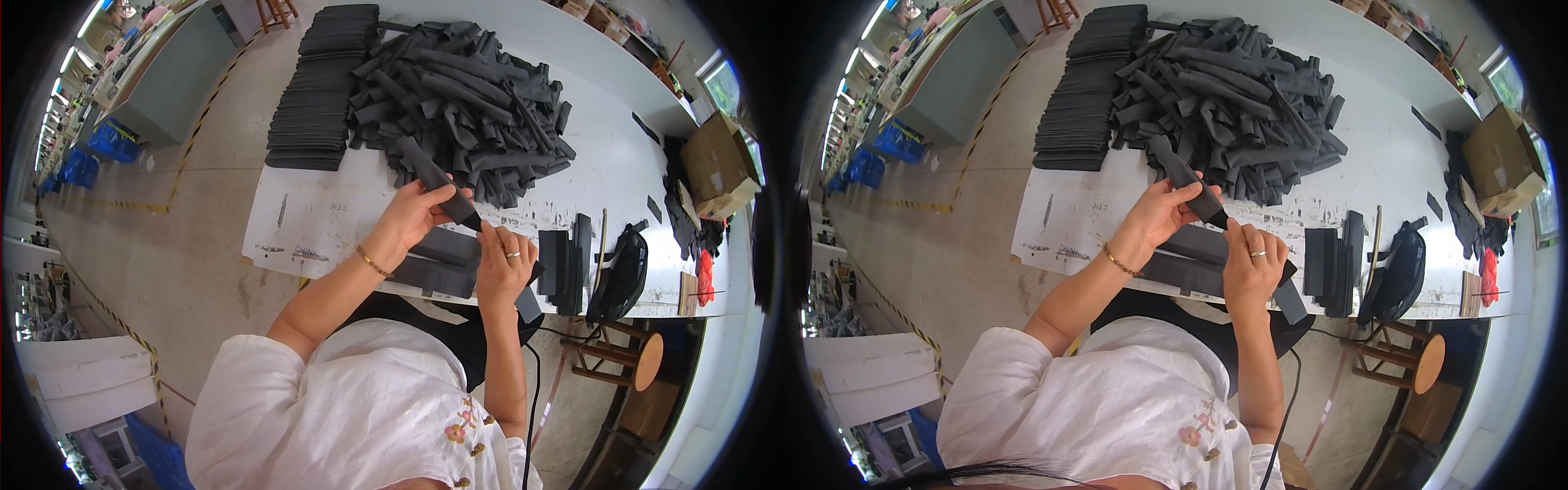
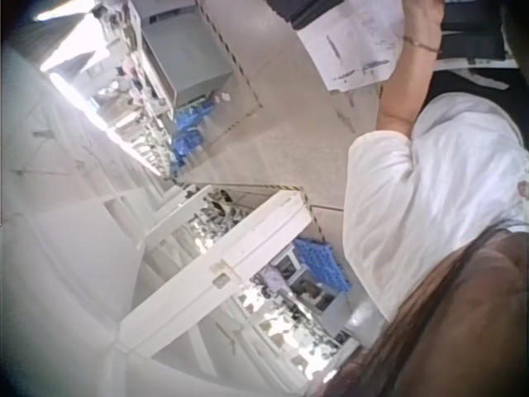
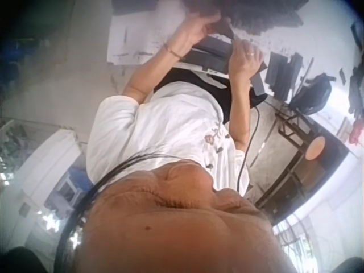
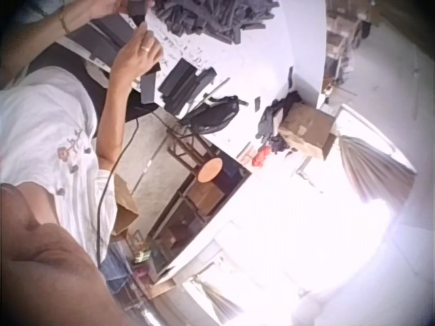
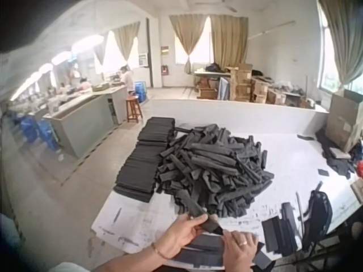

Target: The person is sorting and checking black foam components at a workbench in a factory-like setting.

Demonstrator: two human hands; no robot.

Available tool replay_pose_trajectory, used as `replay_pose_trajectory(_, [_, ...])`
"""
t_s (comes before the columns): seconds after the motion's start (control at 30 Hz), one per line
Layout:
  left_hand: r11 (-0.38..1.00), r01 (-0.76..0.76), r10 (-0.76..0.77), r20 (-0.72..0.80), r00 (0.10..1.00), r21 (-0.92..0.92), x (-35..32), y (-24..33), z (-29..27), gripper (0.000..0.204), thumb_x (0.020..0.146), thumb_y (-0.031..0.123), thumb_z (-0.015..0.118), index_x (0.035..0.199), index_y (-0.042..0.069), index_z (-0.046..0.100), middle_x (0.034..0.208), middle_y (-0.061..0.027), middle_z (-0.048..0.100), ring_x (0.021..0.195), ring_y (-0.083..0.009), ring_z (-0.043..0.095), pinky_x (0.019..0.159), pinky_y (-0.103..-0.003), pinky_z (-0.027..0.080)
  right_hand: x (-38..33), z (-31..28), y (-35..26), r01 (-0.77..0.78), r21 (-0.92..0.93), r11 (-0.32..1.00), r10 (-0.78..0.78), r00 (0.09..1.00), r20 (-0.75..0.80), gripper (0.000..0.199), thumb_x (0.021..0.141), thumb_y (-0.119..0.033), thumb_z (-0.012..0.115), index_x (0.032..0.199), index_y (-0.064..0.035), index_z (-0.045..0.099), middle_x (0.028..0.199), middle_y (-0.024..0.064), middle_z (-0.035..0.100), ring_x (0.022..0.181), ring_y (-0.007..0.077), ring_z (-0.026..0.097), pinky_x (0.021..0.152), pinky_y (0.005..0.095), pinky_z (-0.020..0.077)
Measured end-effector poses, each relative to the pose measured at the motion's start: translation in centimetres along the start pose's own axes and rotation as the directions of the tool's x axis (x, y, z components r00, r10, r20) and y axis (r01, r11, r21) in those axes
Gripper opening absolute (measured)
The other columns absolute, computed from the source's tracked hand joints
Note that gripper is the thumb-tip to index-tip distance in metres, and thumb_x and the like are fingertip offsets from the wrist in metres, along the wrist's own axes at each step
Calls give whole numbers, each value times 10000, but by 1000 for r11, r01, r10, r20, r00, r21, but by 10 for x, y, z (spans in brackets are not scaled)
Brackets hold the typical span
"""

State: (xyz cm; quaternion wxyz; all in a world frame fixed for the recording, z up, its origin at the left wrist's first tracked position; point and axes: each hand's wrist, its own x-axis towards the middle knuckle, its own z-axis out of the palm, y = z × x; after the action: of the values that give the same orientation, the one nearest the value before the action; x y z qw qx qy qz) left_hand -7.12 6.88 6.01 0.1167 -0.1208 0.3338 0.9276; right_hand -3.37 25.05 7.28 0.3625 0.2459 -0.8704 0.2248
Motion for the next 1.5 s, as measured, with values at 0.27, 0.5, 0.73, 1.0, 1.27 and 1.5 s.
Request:
replay_pose_trajectory(0.27, [963,-257,255,34,966,80,-26,-12,24,382,893,23,646,1243,4,493,1062,-139,656,1055,-256,652,900,-349,547,3,15,-24,-187,188,964,178,982,65,500,793,-71,748,1256,-39,560,1053,149,604,954,333,586,848,427,432])
replay_pose_trajectory(0.5, [966,-256,240,247,939,32,-9,-18,2,243,1009,226,514,1098,14,594,1021,-169,687,1120,-306,617,998,-426,468,-16,12,-19,-280,276,920,200,938,285,446,778,17,710,1171,-5,499,1121,223,564,1012,418,558,844,446,476])
replay_pose_trajectory(0.73, [994,-79,88,127,988,-74,-21,-19,18,253,995,240,544,1091,18,616,1121,-176,674,1078,-235,627,952,-368,480,-1,12,-23,-170,346,923,96,971,220,329,784,41,689,1062,-15,524,1064,195,575,877,396,595,735,423,497])
replay_pose_trajectory(1.0, [998,-61,63,181,982,-21,-29,-41,21,306,986,272,557,1148,19,615,1198,-170,650,1177,-266,585,989,-384,463,-11,12,-16,-263,402,877,152,946,286,159,825,49,651,959,-12,588,1006,164,614,798,352,632,670,395,511])
replay_pose_trajectory(1.27, [959,-263,279,186,942,-106,-27,-14,28,295,992,253,554,1139,3,602,1007,-136,690,1066,-306,647,986,-420,475,-4,-4,-10,-97,352,931,31,982,188,137,794,39,695,887,-9,608,955,149,635,766,335,640,647,385,514])
replay_pose_trajectory(1.5, [946,-272,304,190,934,-177,-40,-28,34,249,1000,244,536,1091,25,613,954,-129,699,1163,-337,603,1022,-426,449,1,-5,-14,-65,401,914,17,992,122,150,774,51,703,876,-14,614,938,132,638,733,313,639,613,365,509])
